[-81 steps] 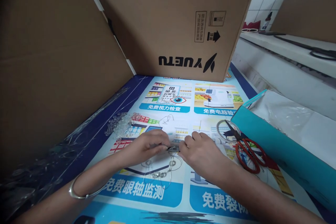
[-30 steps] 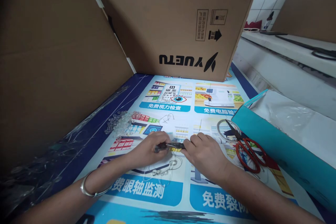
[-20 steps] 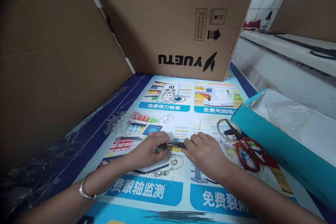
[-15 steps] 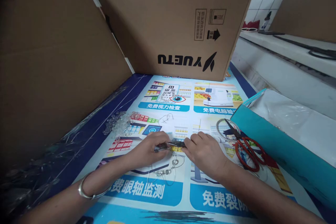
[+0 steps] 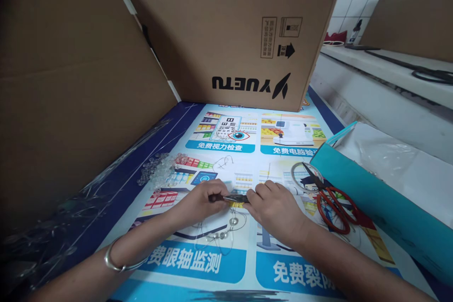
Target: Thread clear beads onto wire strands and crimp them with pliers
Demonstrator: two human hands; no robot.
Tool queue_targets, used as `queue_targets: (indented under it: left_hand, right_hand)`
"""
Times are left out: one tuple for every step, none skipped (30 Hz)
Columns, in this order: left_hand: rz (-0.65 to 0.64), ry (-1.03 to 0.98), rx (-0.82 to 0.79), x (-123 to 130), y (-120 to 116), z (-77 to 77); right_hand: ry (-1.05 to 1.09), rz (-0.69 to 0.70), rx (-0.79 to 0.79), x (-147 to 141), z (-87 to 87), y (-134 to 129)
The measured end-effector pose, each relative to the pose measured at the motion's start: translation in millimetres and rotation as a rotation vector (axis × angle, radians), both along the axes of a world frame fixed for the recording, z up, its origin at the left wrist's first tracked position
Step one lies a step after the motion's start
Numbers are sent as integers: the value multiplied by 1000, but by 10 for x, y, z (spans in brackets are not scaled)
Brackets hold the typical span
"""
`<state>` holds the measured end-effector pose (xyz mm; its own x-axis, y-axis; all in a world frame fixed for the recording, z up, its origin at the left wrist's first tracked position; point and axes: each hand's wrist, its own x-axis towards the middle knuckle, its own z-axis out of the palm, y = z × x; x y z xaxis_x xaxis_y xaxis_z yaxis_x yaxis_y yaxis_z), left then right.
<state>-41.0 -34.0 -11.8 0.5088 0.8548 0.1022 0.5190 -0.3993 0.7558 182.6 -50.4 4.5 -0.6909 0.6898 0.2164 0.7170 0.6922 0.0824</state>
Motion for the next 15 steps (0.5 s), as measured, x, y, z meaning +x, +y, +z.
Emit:
queue_targets:
  left_hand:
    - [1, -9, -4, -1, 2, -5]
    - [-1, -16, -9, -3, 3, -8]
    - [-8, -19, -13, -5, 5, -10]
    - [-16, -17, -14, -5, 7, -10]
    - [-23, -10, -9, -5, 8, -8]
    - [-27, 1, 2, -4, 9, -6]
    - [-28, 13, 17, -3, 9, -2]
    - [-25, 26, 31, -1, 9, 3]
    - [-20, 34, 42, 0, 8, 8]
    - [-18, 39, 47, -1, 6, 15]
    - [-20, 40, 44, -3, 3, 23]
    - [-24, 39, 38, -7, 1, 32]
    - [-31, 38, 29, -14, 0, 42]
    - [-37, 39, 21, -23, 0, 52]
    - [-42, 42, 13, -32, 1, 61]
  right_hand:
    - [3, 4, 7, -1, 2, -1]
    - [4, 6, 12, -3, 5, -2]
    - [5, 7, 15, -6, 7, -2]
    - [4, 6, 14, -8, 9, -1]
    - [2, 5, 10, -11, 12, 1]
    - [0, 5, 5, -13, 14, 3]
    - [-3, 4, -3, -15, 18, 5]
    - [-6, 1, -13, -14, 23, 7]
    - [-9, -6, -25, -11, 30, 7]
    - [-11, -15, -39, -4, 40, 6]
    - [-10, -27, -54, 6, 52, 4]
    - [-7, -42, -66, 22, 66, -2]
    - [-2, -54, -73, 41, 82, -9]
    - [4, -66, -72, 63, 99, -20]
    - [11, -77, -67, 88, 116, -34]
